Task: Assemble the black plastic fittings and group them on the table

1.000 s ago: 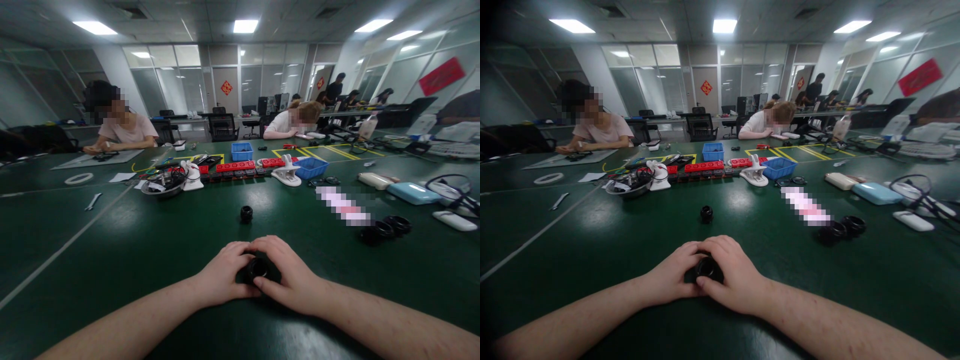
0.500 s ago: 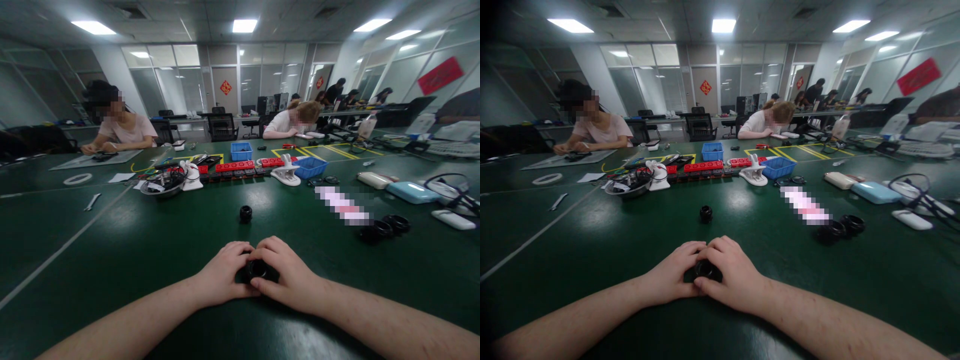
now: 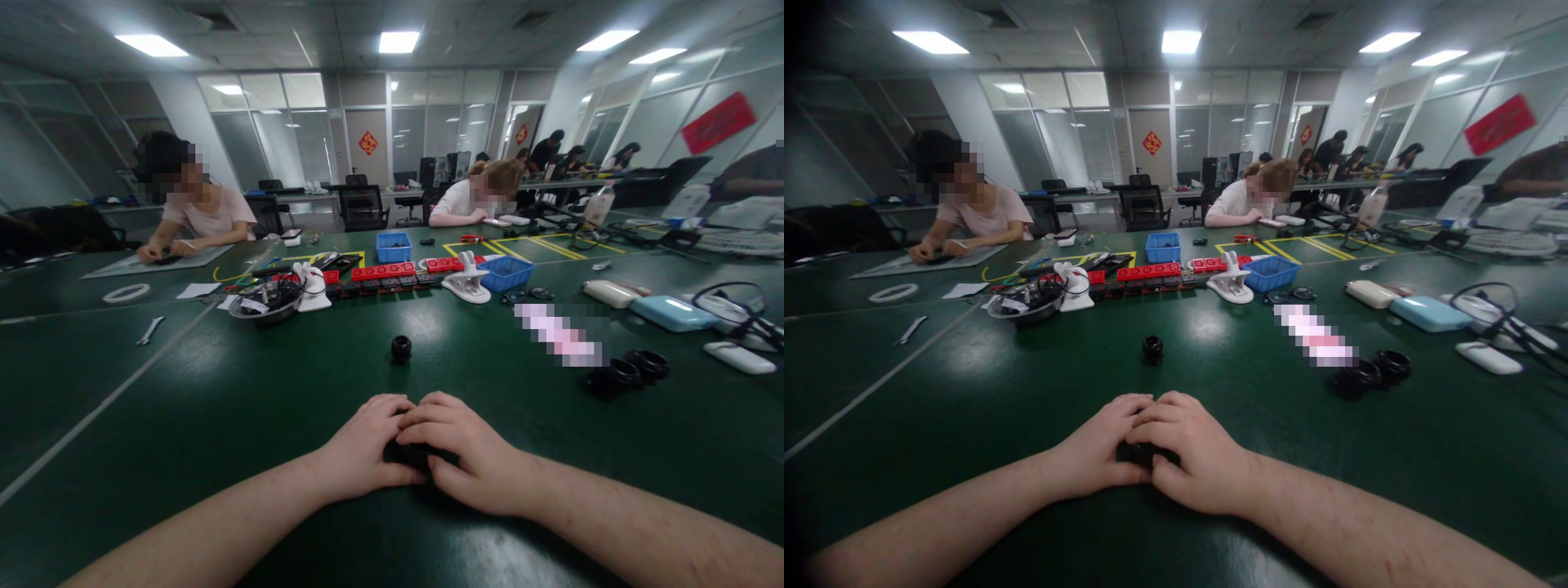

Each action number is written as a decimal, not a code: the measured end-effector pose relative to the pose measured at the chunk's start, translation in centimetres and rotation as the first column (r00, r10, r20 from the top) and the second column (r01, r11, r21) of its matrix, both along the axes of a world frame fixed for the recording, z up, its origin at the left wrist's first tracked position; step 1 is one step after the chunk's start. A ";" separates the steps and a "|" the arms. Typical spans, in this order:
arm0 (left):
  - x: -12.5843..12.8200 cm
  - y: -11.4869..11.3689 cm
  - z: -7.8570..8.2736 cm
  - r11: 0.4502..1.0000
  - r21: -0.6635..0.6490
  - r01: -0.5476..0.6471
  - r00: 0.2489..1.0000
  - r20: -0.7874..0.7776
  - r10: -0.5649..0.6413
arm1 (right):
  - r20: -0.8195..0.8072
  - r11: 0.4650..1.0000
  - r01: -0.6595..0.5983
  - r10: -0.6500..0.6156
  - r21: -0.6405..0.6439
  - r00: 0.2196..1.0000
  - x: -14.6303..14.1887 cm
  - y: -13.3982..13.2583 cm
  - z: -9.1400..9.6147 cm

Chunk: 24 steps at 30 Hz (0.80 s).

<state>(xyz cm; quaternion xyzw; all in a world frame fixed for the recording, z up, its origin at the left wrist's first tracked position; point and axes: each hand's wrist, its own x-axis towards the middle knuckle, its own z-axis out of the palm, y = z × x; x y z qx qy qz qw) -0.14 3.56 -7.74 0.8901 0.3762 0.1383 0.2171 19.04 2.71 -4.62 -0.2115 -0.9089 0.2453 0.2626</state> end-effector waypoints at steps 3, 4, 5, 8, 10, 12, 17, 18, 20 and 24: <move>0.0 0.0 0.0 1.000 0.011 0.012 1.000 0.002 -0.012 | -0.005 0.999 -0.034 0.034 0.001 0.999 0.0 0.0 -0.1; 0.0 0.0 0.0 1.000 0.010 0.015 1.000 0.004 -0.015 | -0.008 0.999 -0.038 0.038 0.002 0.999 0.0 0.0 -0.1; 0.0 0.0 0.0 1.000 0.006 0.018 1.000 0.005 -0.019 | -0.012 0.999 -0.038 0.038 0.005 0.999 0.0 0.0 -0.1; 0.0 0.0 0.2 1.000 -0.004 0.026 0.999 0.023 -0.026 | -0.022 1.000 -0.030 0.030 0.010 0.999 0.1 -0.1 -0.1; 0.0 0.0 0.2 1.000 -0.001 0.019 0.999 0.051 -0.019 | -0.034 1.000 0.001 -0.001 -0.001 0.999 0.1 -0.2 -0.3; 0.0 0.0 0.1 1.000 0.011 0.017 0.997 0.071 -0.017 | -0.057 0.998 0.066 -0.067 -0.013 0.996 0.2 -0.1 -0.5; 0.1 0.0 0.1 1.000 0.010 0.013 0.997 0.071 -0.013 | -0.046 0.972 0.233 -0.235 -0.034 0.971 0.1 -0.1 -0.9; 0.1 -0.1 0.1 1.000 0.005 0.010 0.997 0.075 -0.010 | -0.031 0.970 0.241 -0.242 -0.039 0.970 0.1 -0.1 -0.9; 0.1 -0.1 0.2 1.000 0.001 0.009 0.996 0.087 -0.010 | -0.009 0.971 0.234 -0.234 -0.044 0.972 0.1 -0.2 -0.8; 0.1 -0.1 0.3 1.000 -0.009 0.011 0.995 0.095 -0.010 | 0.005 0.980 0.192 -0.192 -0.044 0.981 0.0 -0.3 -0.5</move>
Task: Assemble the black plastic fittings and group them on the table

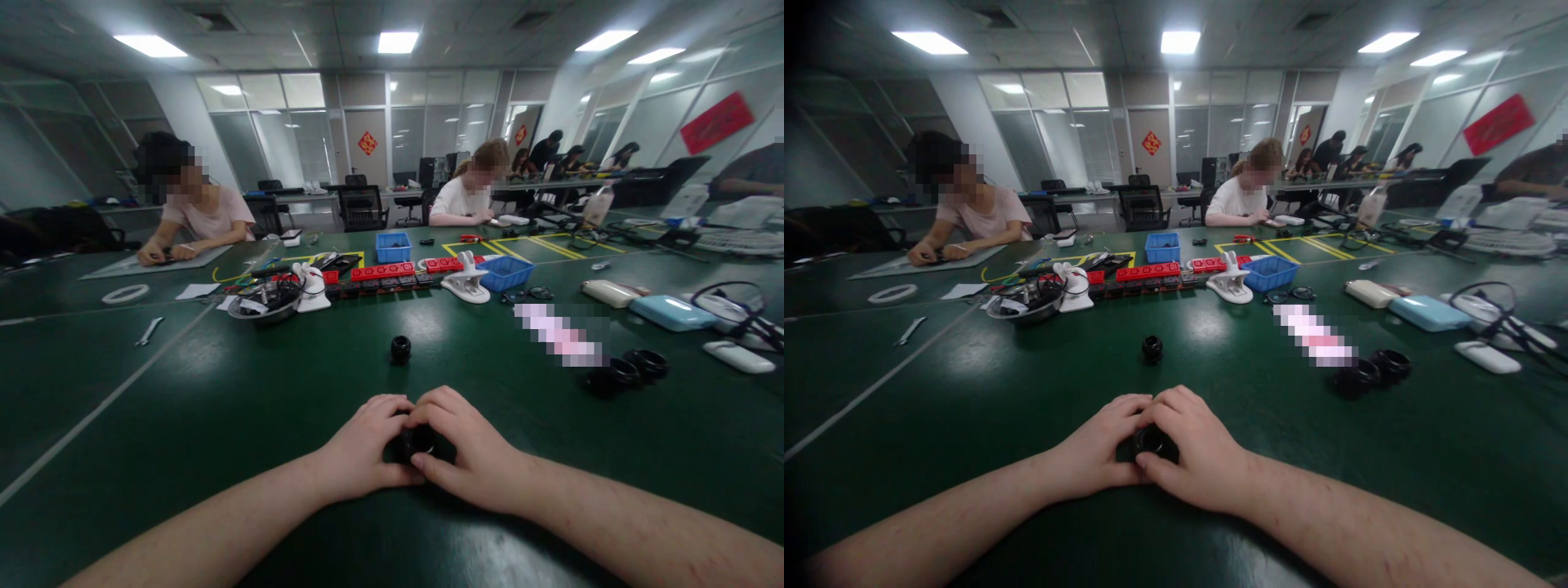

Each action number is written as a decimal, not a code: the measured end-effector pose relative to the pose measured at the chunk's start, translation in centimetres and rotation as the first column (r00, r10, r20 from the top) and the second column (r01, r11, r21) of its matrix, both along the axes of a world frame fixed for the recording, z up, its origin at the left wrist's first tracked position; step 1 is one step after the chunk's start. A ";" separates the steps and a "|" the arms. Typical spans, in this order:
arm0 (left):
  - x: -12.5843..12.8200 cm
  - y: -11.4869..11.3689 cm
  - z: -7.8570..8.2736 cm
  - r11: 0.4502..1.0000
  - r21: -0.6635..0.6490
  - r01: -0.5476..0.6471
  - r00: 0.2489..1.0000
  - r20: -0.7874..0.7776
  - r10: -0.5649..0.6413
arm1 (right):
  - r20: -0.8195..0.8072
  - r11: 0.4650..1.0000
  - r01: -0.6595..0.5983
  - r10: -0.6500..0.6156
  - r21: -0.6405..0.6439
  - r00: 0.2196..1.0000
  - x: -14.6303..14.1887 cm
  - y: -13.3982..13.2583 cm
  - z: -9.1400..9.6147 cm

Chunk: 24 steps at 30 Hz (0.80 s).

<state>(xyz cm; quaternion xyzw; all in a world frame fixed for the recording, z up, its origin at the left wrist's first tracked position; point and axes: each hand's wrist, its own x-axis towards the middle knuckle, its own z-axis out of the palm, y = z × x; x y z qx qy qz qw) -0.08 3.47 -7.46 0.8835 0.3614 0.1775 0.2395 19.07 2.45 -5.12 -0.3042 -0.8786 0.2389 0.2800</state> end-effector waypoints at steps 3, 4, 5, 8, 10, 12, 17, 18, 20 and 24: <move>0.0 0.0 0.0 1.000 -0.003 0.005 1.000 0.006 -0.005 | 0.002 0.999 -0.036 0.036 0.004 0.999 0.0 0.1 0.2; 0.0 0.0 0.0 1.000 -0.001 0.008 1.000 0.008 -0.008 | 0.002 0.999 -0.051 0.051 0.006 0.999 0.0 0.1 0.2; 0.0 0.0 0.0 1.000 0.001 0.010 1.000 0.009 -0.010 | 0.001 0.998 -0.066 0.066 0.009 0.998 0.0 0.1 0.3; 0.0 0.0 0.1 1.000 0.004 0.007 1.000 -0.007 -0.007 | 0.000 0.993 -0.114 0.114 0.020 0.993 -0.1 0.2 0.5; -0.1 0.0 0.0 1.000 0.001 -0.001 1.000 -0.025 0.001 | -0.006 0.990 -0.139 0.139 0.028 0.990 -0.1 0.2 0.7; -0.1 0.0 0.0 1.000 -0.003 -0.008 0.999 -0.042 0.008 | -0.017 0.986 -0.163 0.164 0.043 0.986 -0.1 0.2 0.8; 0.0 0.1 -0.2 1.000 0.003 -0.003 0.997 -0.079 0.004 | -0.030 0.980 -0.182 0.185 0.084 0.982 0.0 0.3 0.7; 0.1 0.1 -0.1 1.000 0.008 0.003 0.997 -0.078 -0.002 | -0.039 0.981 -0.172 0.176 0.095 0.984 0.0 0.3 0.6; 0.1 0.1 -0.1 1.000 0.019 0.006 0.998 -0.063 -0.005 | -0.075 0.985 -0.140 0.149 0.103 0.986 0.1 0.2 0.4; 0.1 0.0 0.2 1.000 0.015 0.004 0.999 -0.037 -0.004 | -0.118 0.998 -0.026 0.032 0.058 0.993 0.1 0.0 0.0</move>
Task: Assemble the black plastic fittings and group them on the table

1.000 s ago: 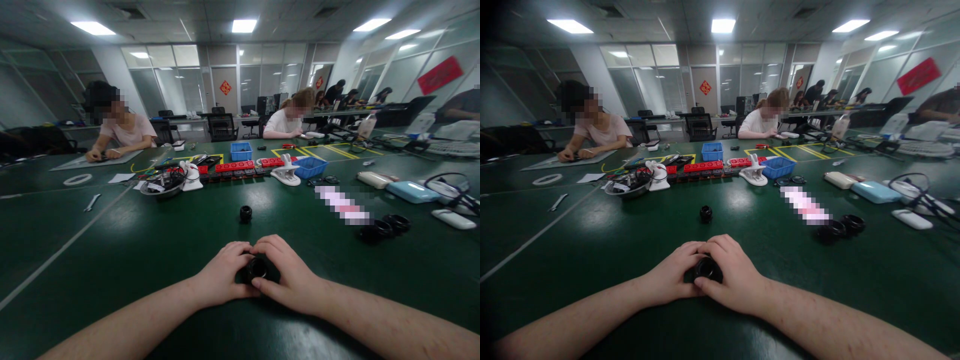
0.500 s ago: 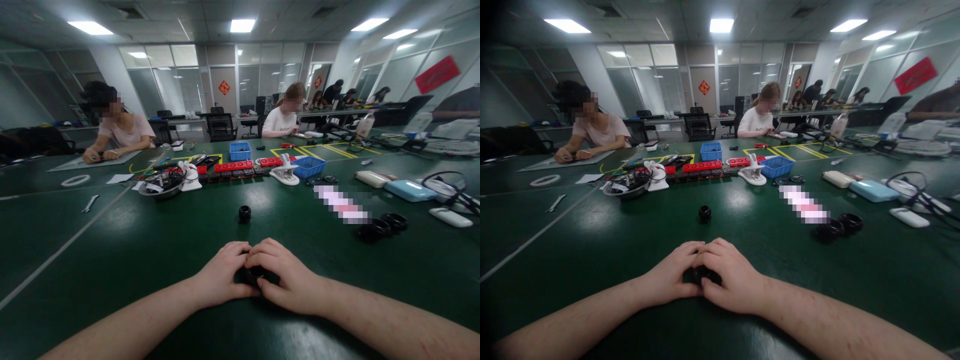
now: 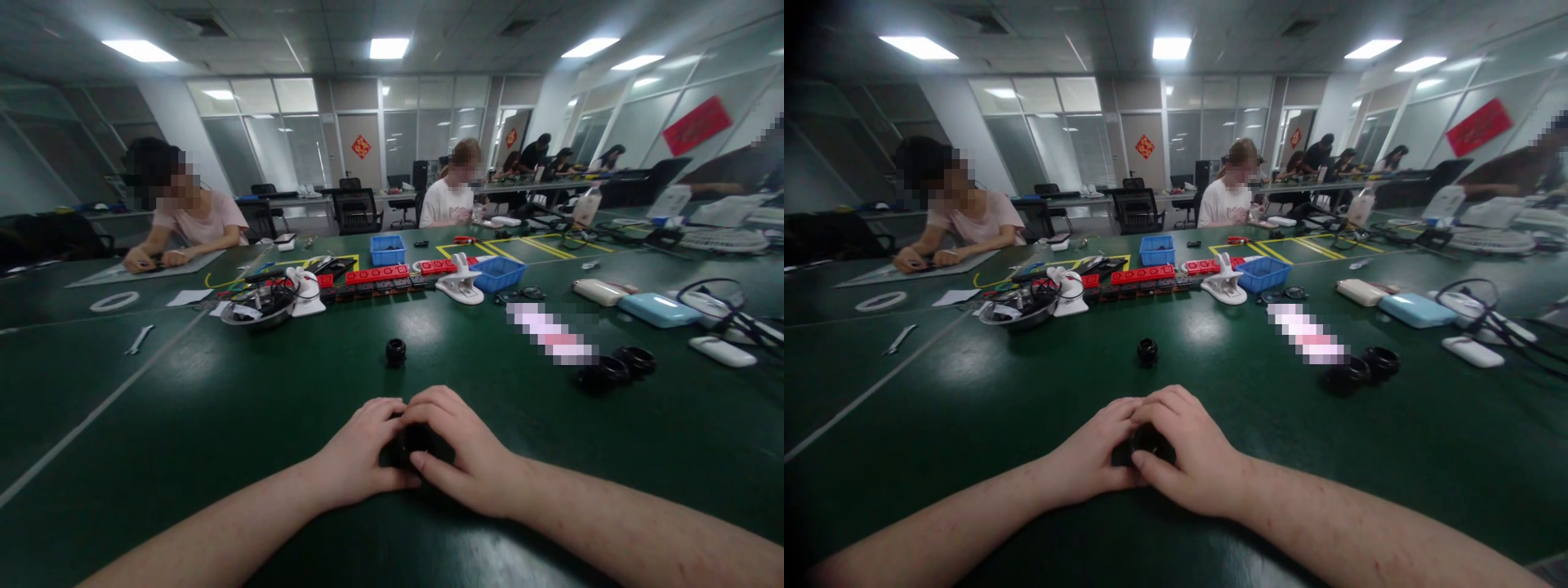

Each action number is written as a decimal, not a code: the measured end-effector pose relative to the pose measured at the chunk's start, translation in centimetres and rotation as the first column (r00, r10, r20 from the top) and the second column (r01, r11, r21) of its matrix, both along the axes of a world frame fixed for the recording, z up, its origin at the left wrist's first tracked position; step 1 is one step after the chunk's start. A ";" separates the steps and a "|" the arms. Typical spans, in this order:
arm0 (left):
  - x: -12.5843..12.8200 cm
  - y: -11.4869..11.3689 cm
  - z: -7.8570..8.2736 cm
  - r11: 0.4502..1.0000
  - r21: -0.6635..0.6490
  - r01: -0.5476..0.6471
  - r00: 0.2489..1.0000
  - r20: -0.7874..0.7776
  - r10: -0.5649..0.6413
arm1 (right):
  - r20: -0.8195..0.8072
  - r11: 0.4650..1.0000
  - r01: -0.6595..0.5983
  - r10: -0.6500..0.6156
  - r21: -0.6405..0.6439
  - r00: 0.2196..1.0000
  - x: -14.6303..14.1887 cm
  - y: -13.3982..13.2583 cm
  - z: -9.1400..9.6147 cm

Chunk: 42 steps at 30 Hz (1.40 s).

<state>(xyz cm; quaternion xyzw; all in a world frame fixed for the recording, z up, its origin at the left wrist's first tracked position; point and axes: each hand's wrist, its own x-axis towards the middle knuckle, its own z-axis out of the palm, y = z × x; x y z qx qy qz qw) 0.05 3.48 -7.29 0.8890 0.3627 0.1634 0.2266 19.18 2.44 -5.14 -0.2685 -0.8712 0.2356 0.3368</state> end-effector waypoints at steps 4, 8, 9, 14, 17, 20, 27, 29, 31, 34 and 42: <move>-0.1 0.0 0.1 1.000 -0.015 -0.006 1.000 -0.004 0.006 | 0.020 0.997 0.077 -0.077 -0.014 0.997 0.0 0.1 -0.3; -0.1 0.0 0.0 1.000 -0.026 -0.007 1.000 -0.001 0.007 | 0.067 0.996 0.086 -0.084 -0.028 0.994 -0.1 0.1 -0.3; -0.1 0.1 0.0 1.000 -0.030 -0.007 1.000 0.005 0.007 | 0.080 0.996 0.088 -0.085 -0.032 0.993 -0.1 0.1 -0.3; 0.0 0.0 0.1 0.999 -0.039 -0.003 1.000 0.024 0.004 | 0.134 0.994 0.098 -0.092 -0.041 0.987 -0.3 0.2 -0.1; 0.0 0.0 0.2 0.999 -0.038 -0.002 1.000 0.024 0.003 | 0.146 0.994 0.098 -0.090 -0.048 0.985 -0.3 0.2 0.0; -0.1 0.0 0.1 0.999 -0.040 -0.006 1.000 0.018 0.007 | 0.146 0.994 0.086 -0.077 -0.060 0.986 -0.4 0.2 0.0; -0.1 0.0 -0.1 0.999 -0.040 -0.023 1.000 0.015 0.024 | 0.119 0.998 0.039 -0.033 -0.050 0.992 -0.2 0.4 -0.1; -0.1 0.0 -0.2 0.999 -0.038 -0.021 1.000 0.016 0.021 | 0.120 0.999 0.025 -0.019 -0.043 0.993 -0.2 0.3 0.0; -0.1 0.0 -0.3 0.999 -0.034 -0.019 1.000 0.014 0.020 | 0.122 0.999 0.001 0.004 -0.036 0.993 -0.3 0.1 0.1; -0.1 0.0 -0.3 1.000 -0.025 -0.011 1.000 -0.002 0.011 | 0.077 0.999 -0.028 0.031 -0.046 0.997 -0.2 0.0 0.2; -1.9 0.5 2.1 0.986 -0.029 -0.162 0.976 0.141 0.164 | -0.084 0.851 -0.169 0.146 -0.497 0.986 1.8 3.5 -0.8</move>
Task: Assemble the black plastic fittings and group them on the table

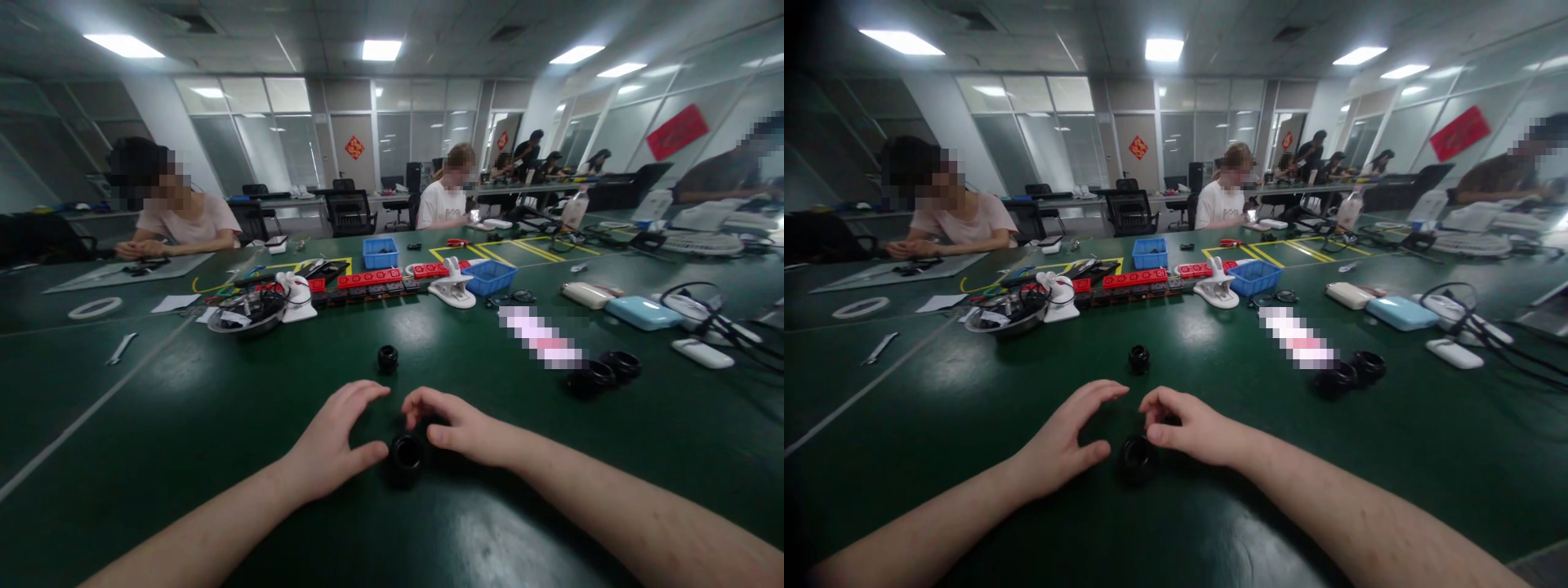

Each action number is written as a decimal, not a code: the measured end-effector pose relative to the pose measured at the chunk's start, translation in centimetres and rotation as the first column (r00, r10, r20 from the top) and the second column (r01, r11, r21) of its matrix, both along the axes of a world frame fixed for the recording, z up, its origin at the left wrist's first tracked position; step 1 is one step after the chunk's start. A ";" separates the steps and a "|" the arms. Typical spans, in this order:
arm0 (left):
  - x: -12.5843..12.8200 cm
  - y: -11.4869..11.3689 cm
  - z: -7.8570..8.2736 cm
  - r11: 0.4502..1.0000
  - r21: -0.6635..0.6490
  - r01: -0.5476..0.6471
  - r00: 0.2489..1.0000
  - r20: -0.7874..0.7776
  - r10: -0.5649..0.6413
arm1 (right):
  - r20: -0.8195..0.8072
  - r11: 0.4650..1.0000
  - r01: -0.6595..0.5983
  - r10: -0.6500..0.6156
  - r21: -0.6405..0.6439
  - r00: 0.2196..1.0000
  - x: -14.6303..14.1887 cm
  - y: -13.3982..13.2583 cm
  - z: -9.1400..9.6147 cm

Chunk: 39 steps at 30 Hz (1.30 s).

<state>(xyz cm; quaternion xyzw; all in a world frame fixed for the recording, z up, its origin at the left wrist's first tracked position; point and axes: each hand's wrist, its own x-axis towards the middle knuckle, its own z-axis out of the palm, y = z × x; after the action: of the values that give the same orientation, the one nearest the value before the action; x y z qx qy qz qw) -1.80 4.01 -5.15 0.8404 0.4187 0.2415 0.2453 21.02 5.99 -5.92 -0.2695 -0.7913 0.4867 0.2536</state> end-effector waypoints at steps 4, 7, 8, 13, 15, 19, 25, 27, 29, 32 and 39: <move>0.0 -0.7 3.3 0.996 -0.047 0.070 0.997 -0.033 -0.072 | 0.241 0.992 -0.101 0.079 0.081 0.967 0.4 1.0 0.1; 0.8 -1.5 4.9 0.970 -0.131 0.207 0.972 -0.088 -0.219 | 0.327 0.951 -0.182 0.094 0.251 0.940 0.1 0.6 0.3; 1.1 -1.7 5.1 0.959 -0.151 0.241 0.961 -0.104 -0.258 | 0.338 0.936 -0.203 0.099 0.286 0.936 -0.1 0.5 0.4; 2.1 -2.0 4.5 0.935 -0.167 0.312 0.924 -0.174 -0.340 | 0.377 0.902 -0.209 0.056 0.379 0.925 -0.9 0.3 0.2; 2.4 -2.0 4.3 0.948 -0.153 0.279 0.931 -0.199 -0.306 | 0.375 0.897 -0.202 0.043 0.394 0.926 -1.2 0.2 0.0; 3.0 -2.4 3.9 0.983 -0.099 0.156 0.943 -0.280 -0.178 | 0.382 0.901 -0.161 -0.006 0.403 0.924 -1.5 -0.3 -0.5; 4.1 -3.4 3.3 0.996 0.088 0.017 0.884 -0.466 0.025 | 0.390 0.891 -0.111 -0.079 0.441 0.917 -1.9 -0.6 -0.8; 4.2 -3.6 2.9 0.983 0.180 0.026 0.866 -0.495 0.067 | 0.396 0.889 -0.096 -0.100 0.447 0.913 -2.1 -0.7 -0.9; 4.3 -3.6 2.3 0.958 0.285 0.030 0.863 -0.491 0.119 | 0.397 0.889 -0.081 -0.118 0.450 0.910 -2.2 -0.7 -1.0; 4.4 -3.4 1.0 0.911 0.413 0.009 0.876 -0.443 0.192 | 0.391 0.894 -0.072 -0.121 0.443 0.912 -2.4 -0.9 -1.2; 3.4 -3.2 1.2 0.937 0.347 0.034 0.985 -0.172 0.028 | 0.358 0.901 -0.100 -0.064 0.422 0.932 -2.3 -1.1 -1.0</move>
<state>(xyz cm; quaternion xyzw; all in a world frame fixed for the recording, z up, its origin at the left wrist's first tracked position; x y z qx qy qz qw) 1.59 0.82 -3.92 0.8891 0.3876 0.2370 0.0552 18.75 4.88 -6.97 -0.2842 -0.9149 0.2428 0.1521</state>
